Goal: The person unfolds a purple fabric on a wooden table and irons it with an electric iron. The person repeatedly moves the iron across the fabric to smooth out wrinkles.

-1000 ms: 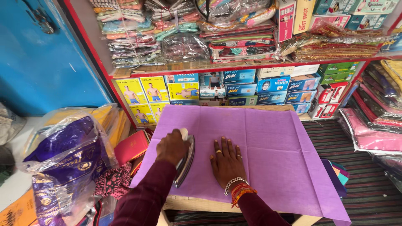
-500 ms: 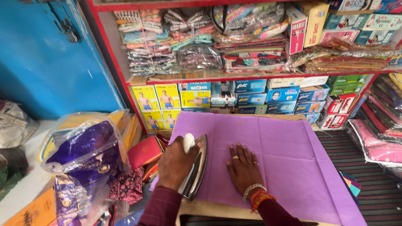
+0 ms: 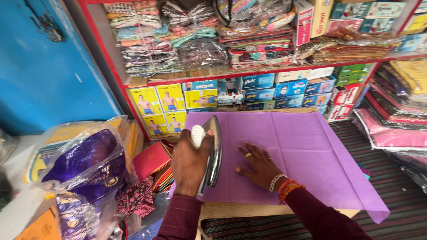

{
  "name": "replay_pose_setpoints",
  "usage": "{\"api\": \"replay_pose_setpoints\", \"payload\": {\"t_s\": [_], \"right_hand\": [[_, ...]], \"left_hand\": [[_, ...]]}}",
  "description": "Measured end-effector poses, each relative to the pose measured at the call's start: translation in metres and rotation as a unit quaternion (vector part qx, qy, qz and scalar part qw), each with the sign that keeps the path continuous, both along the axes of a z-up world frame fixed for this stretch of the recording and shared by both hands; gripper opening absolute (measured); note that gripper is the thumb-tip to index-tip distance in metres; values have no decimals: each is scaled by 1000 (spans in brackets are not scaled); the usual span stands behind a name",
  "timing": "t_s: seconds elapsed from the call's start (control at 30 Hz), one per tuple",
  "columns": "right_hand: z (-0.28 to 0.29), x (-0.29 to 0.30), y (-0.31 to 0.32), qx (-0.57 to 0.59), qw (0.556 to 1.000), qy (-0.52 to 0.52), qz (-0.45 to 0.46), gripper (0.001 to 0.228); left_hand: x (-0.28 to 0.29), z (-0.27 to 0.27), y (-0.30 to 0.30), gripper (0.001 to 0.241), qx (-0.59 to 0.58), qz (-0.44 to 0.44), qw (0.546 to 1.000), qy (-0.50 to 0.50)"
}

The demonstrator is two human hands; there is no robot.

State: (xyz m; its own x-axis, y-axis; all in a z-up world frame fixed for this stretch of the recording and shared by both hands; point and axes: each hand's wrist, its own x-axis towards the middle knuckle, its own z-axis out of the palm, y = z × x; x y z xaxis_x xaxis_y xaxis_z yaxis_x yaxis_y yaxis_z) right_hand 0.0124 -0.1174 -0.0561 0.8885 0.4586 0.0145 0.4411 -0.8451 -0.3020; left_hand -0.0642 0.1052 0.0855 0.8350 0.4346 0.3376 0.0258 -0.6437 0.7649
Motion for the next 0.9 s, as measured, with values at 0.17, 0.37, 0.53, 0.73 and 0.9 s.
{"api": "replay_pose_setpoints", "payload": {"t_s": [0.17, 0.37, 0.53, 0.73, 0.9], "right_hand": [[12, -18, 26, 21, 995, 1, 93, 94], [10, -22, 38, 62, 984, 44, 159, 108], [18, -35, 46, -35, 970, 68, 231, 111], [9, -43, 36, -21, 971, 4, 239, 92], [9, -39, 28, 89, 955, 32, 282, 38]], "left_hand": [[9, -17, 12, 55, 13, 17, 1000, -2], [12, -30, 25, 56, 6, 34, 999, -33], [10, -26, 36, 60, -2, 54, 999, -2], [14, -27, 44, 59, -2, 26, 1000, -8], [13, -31, 45, 59, 11, 14, 1000, -20]]}}
